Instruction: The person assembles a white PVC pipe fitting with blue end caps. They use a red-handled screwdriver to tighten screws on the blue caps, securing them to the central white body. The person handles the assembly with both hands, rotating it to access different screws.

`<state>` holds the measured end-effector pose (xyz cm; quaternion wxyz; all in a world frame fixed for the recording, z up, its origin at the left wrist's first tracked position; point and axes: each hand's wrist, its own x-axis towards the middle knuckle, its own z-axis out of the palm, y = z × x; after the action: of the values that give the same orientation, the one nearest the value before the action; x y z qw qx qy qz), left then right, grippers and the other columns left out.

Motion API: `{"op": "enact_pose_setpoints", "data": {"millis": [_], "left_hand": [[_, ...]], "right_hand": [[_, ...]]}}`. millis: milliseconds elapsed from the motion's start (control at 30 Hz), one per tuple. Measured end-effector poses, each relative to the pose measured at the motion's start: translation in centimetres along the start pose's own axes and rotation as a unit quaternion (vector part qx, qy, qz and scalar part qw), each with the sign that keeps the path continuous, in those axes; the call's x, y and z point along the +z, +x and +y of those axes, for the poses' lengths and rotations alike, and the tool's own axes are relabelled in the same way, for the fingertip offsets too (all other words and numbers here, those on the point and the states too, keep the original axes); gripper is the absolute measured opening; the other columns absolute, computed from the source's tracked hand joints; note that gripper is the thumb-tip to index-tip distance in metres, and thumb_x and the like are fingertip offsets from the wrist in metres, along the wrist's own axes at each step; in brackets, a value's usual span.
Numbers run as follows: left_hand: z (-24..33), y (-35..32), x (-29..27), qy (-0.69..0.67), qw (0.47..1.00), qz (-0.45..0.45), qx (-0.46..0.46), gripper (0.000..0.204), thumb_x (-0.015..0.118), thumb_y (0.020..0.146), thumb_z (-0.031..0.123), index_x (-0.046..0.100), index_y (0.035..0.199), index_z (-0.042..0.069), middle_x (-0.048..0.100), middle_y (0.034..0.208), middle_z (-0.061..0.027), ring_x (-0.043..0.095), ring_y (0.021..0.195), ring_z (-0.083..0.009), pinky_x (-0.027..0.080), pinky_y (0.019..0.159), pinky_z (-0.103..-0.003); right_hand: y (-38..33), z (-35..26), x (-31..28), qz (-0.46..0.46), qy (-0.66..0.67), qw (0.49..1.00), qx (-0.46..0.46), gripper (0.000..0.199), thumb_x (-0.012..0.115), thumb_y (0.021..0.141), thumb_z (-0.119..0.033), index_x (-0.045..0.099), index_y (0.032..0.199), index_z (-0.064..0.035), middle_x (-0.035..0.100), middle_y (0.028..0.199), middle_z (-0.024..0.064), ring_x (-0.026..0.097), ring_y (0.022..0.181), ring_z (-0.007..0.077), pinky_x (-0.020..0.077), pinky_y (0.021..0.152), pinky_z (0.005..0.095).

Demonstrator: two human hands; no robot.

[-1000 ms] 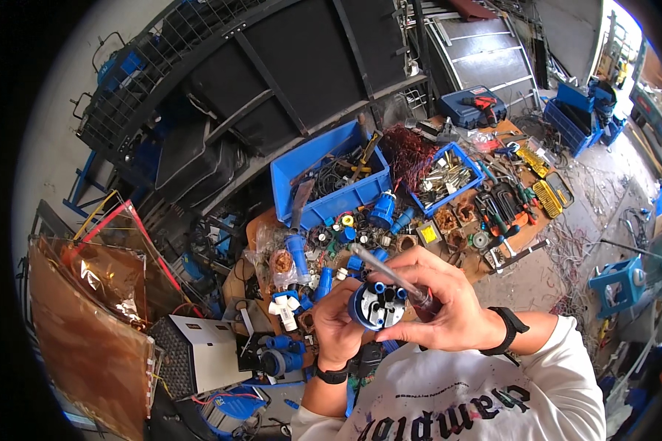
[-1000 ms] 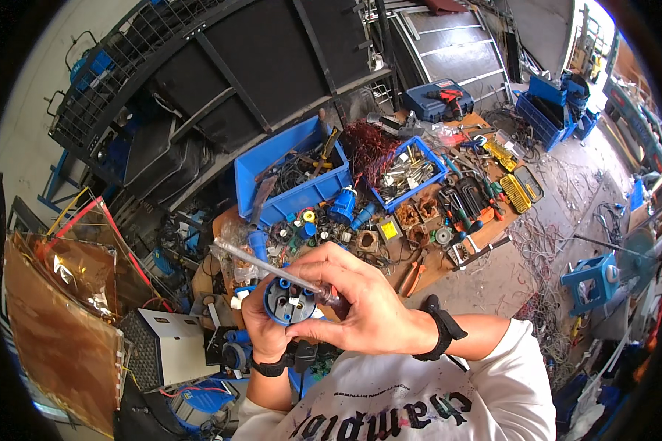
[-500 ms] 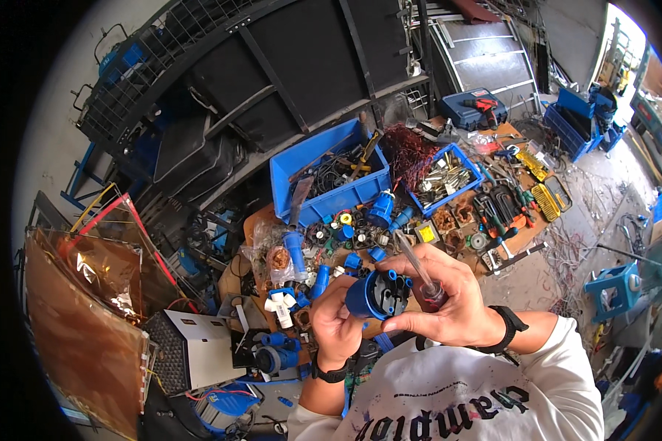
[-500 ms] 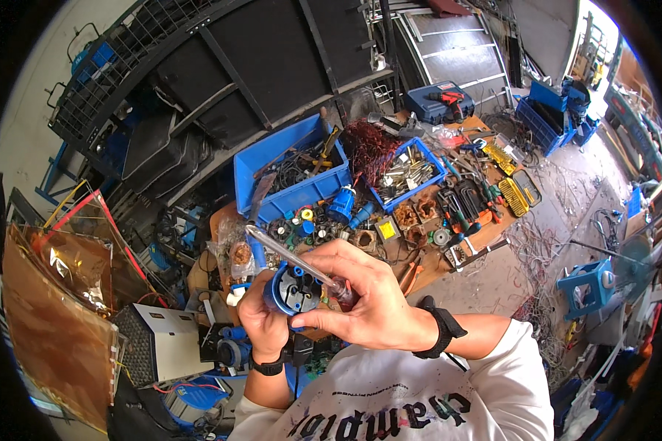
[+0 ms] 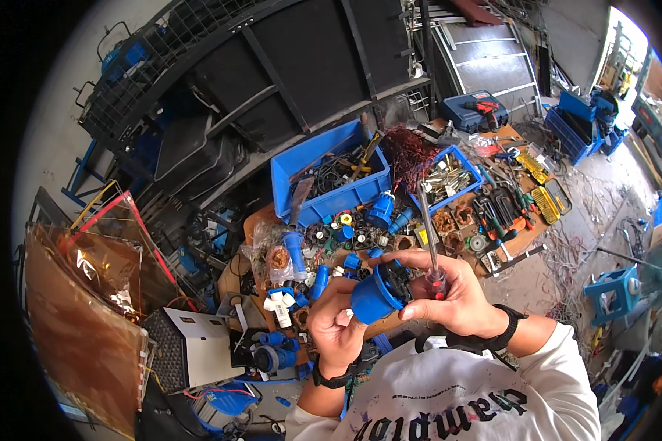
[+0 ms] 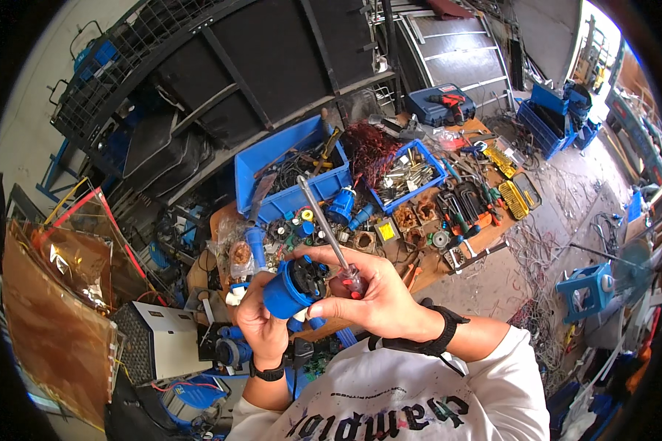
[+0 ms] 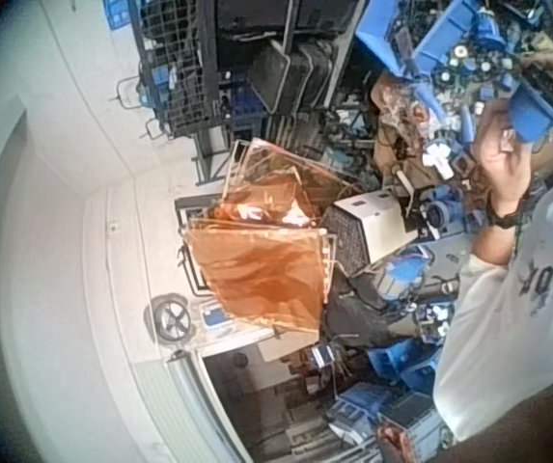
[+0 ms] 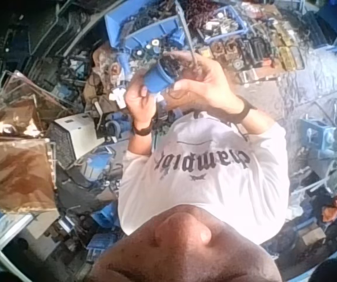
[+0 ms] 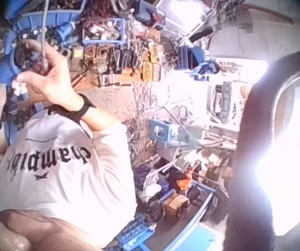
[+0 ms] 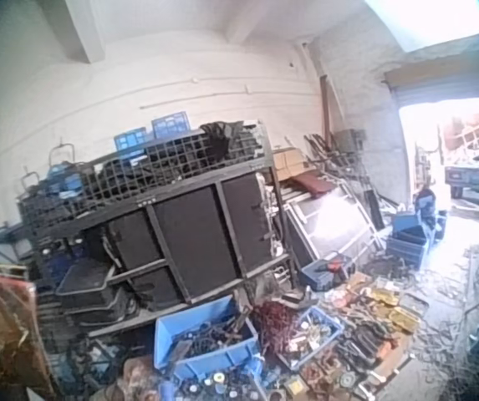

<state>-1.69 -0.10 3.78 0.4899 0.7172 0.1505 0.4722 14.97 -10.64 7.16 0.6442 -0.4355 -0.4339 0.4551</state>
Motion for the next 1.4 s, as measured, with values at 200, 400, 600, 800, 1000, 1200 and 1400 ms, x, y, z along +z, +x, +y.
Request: {"op": "enact_pose_setpoints", "data": {"millis": [200, 400, 600, 800, 1000, 1200, 1400], "left_hand": [[0.4, -0.4, 0.4, -0.026, 1.0, 0.005, -0.007, 0.028, 0.068, 0.089, 0.024, 0.064, 0.085, -0.003, 0.06, 0.103, -0.0144, 0.058, 0.089, -0.0201, 0.045, 0.077, -0.03], [1.1, -0.2, 0.7, -0.137, 0.99, -0.001, -0.024, 0.032, 0.07, 0.086, 0.027, 0.063, 0.092, -0.004, 0.058, 0.109, -0.0175, 0.055, 0.102, -0.0234, 0.042, 0.089, -0.034], [1.3, 0.0, 0.2, -0.026, 0.999, -0.042, -0.005, 0.037, 0.082, 0.075, 0.022, 0.064, 0.095, -0.003, 0.059, 0.112, -0.0187, 0.058, 0.101, -0.0251, 0.045, 0.088, -0.035], [0.5, -0.9, 0.3, 0.008, 1.0, 0.008, -0.023, 0.038, 0.084, 0.072, 0.021, 0.065, 0.095, -0.004, 0.064, 0.107, -0.0166, 0.062, 0.095, -0.0253, 0.048, 0.084, -0.034], [-0.2, -1.4, 0.4, -0.027, 0.998, 0.014, -0.052, 0.034, 0.084, 0.072, 0.019, 0.066, 0.091, -0.002, 0.066, 0.106, -0.0157, 0.064, 0.094, -0.0243, 0.049, 0.082, -0.034], [-0.2, -1.8, 0.6, -0.035, 0.997, 0.029, -0.066, 0.032, 0.084, 0.071, 0.019, 0.065, 0.087, -0.001, 0.068, 0.104, -0.0151, 0.065, 0.091, -0.0234, 0.05, 0.08, -0.034], [-0.1, -1.9, 0.6, -0.017, 0.999, 0.026, -0.043, 0.034, 0.084, 0.073, 0.02, 0.063, 0.088, -0.002, 0.066, 0.104, -0.0146, 0.064, 0.091, -0.022, 0.05, 0.08, -0.033]], "right_hand": [[0.1, 0.1, -0.2, -0.017, 0.049, 0.999, 0.012, 0.063, 0.079, 0.077, -0.006, 0.053, 0.134, -0.0061, 0.039, 0.064, -0.0117, 0.031, 0.059, -0.0004, 0.0255, 0.054, 0.0185], [0.2, 0.0, -0.2, -0.018, 0.052, 0.998, 0.023, 0.064, 0.078, 0.077, -0.005, 0.052, 0.135, -0.0053, 0.041, 0.064, -0.0108, 0.033, 0.059, -0.0005, 0.027, 0.055, 0.0186], [0.2, 0.0, -0.1, -0.012, 0.075, 0.997, 0.034, 0.064, 0.078, 0.077, -0.004, 0.051, 0.136, -0.0054, 0.043, 0.064, -0.0104, 0.034, 0.059, -0.0006, 0.0277, 0.054, 0.0181], [-0.2, -0.2, 0.0, -0.004, -0.004, 1.0, -0.004, 0.063, 0.079, 0.077, -0.006, 0.053, 0.134, -0.0065, 0.061, 0.093, -0.0032, 0.035, 0.061, -0.0008, 0.032, 0.055, 0.0173], [-0.2, 0.6, 0.1, 0.004, -0.044, 0.996, -0.075, 0.06, 0.081, 0.075, -0.011, 0.056, 0.129, -0.0049, 0.056, 0.131, 0.0065, 0.039, 0.066, -0.0012, 0.0354, 0.055, 0.017], [-0.4, 0.8, 0.1, -0.01, -0.076, 0.992, -0.1, 0.062, 0.082, 0.073, -0.009, 0.055, 0.129, -0.0035, 0.054, 0.134, 0.0101, 0.039, 0.063, -0.0028, 0.0345, 0.053, 0.0158], [-0.4, 1.2, 0.0, -0.005, -0.047, 0.994, -0.095, 0.062, 0.08, 0.075, -0.009, 0.053, 0.131, -0.0037, 0.057, 0.125, 0.0084, 0.041, 0.061, -0.0019, 0.0347, 0.052, 0.0156]]}}
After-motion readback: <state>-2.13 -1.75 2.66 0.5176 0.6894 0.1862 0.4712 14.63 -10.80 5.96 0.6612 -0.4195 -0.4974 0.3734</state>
